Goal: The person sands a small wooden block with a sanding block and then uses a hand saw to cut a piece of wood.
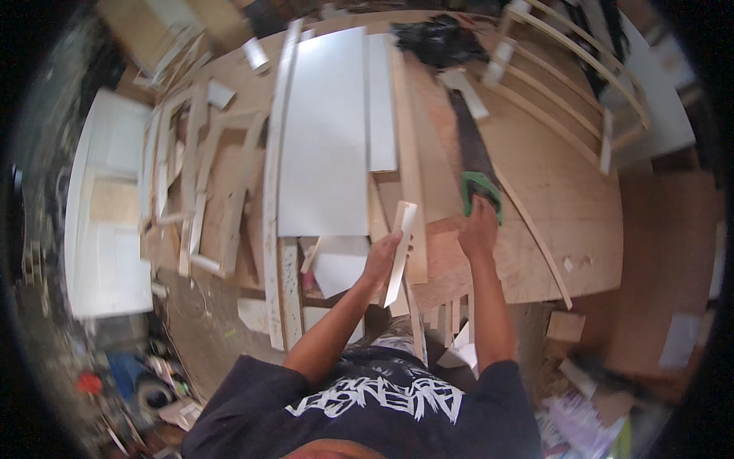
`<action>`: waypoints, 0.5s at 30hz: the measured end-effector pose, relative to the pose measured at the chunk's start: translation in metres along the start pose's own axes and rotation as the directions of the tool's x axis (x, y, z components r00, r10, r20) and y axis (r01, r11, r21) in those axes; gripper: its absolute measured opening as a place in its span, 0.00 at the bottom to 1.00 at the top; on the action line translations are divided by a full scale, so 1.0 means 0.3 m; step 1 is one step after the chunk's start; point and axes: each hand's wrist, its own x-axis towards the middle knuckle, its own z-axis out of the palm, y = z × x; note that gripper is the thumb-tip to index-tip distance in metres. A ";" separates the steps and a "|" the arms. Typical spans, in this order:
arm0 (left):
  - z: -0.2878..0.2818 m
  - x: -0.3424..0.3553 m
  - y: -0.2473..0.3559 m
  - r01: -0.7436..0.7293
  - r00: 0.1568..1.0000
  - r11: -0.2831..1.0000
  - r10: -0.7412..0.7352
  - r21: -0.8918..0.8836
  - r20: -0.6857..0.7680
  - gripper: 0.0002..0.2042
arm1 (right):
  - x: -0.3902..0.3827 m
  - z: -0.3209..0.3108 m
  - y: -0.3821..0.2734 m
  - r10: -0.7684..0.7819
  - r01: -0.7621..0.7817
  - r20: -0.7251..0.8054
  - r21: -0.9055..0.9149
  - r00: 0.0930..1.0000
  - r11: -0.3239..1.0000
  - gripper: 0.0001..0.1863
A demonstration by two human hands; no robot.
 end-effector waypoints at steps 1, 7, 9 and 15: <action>-0.031 -0.062 0.004 -0.017 0.999 1.000 0.016 -0.019 -0.034 0.26 | -0.051 -0.008 -0.038 0.067 -0.064 -0.067 0.041 0.996 0.997 0.32; -0.351 -0.425 -0.069 -0.157 0.981 0.984 0.145 -0.079 -0.132 0.22 | -0.455 0.099 -0.495 -0.058 0.076 -0.053 0.473 0.997 0.878 0.24; -0.490 -0.543 -0.120 -0.207 0.972 0.950 0.172 -0.233 -0.162 0.24 | -0.625 0.116 -0.729 -0.040 -0.072 0.164 0.626 0.986 0.776 0.20; -0.955 -1.001 -0.205 -0.303 0.937 0.848 0.183 -0.435 -0.297 0.26 | -1.060 0.263 -1.255 -0.387 0.060 0.244 0.776 0.889 0.628 0.17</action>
